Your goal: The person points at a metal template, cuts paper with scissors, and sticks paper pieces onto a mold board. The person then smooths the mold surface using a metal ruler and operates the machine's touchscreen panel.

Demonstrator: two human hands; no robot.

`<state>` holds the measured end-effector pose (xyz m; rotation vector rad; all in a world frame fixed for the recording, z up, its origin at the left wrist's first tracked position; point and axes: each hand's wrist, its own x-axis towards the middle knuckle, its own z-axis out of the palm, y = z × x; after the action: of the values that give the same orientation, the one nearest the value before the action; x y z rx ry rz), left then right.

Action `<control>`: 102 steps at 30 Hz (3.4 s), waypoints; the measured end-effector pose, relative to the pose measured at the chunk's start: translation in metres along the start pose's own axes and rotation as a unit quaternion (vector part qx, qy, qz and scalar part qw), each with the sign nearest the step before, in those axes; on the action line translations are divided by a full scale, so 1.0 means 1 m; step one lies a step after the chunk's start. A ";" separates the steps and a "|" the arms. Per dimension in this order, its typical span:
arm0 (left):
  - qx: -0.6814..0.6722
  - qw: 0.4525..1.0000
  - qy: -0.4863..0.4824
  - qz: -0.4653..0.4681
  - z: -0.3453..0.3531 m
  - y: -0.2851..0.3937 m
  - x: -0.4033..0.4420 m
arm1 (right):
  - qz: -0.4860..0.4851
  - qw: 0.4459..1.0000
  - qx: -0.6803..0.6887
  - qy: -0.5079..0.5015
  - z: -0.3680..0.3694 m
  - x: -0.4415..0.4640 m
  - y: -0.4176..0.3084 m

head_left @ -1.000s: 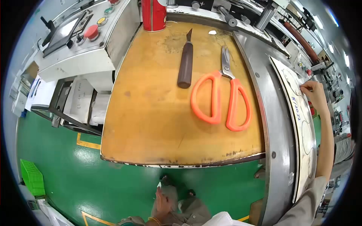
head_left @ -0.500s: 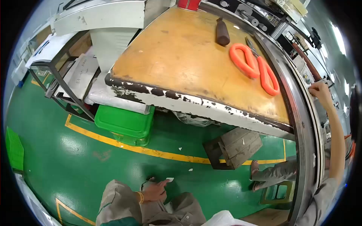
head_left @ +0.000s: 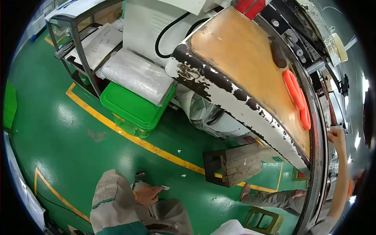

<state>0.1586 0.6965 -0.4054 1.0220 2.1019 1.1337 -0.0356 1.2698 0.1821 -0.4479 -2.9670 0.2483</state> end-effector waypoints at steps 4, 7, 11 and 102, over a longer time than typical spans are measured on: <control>0.019 0.999 0.023 0.015 0.006 0.005 0.000 | -0.014 0.999 -0.042 -0.021 -0.002 0.003 -0.009; -0.034 0.999 0.018 -0.008 0.001 0.022 -0.008 | -0.004 0.999 -0.033 -0.013 -0.002 0.010 0.002; -0.036 0.999 0.003 -0.034 -0.007 0.043 -0.018 | -0.019 0.995 -0.096 -0.025 -0.004 0.010 -0.004; -0.148 0.508 0.848 -0.012 -0.084 0.609 -0.019 | -0.141 0.725 0.646 -0.196 0.000 -0.094 0.037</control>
<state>0.3297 0.8614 0.1624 -0.9860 2.6257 2.9992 0.0642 1.2760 0.1657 0.2865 -2.2306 2.3001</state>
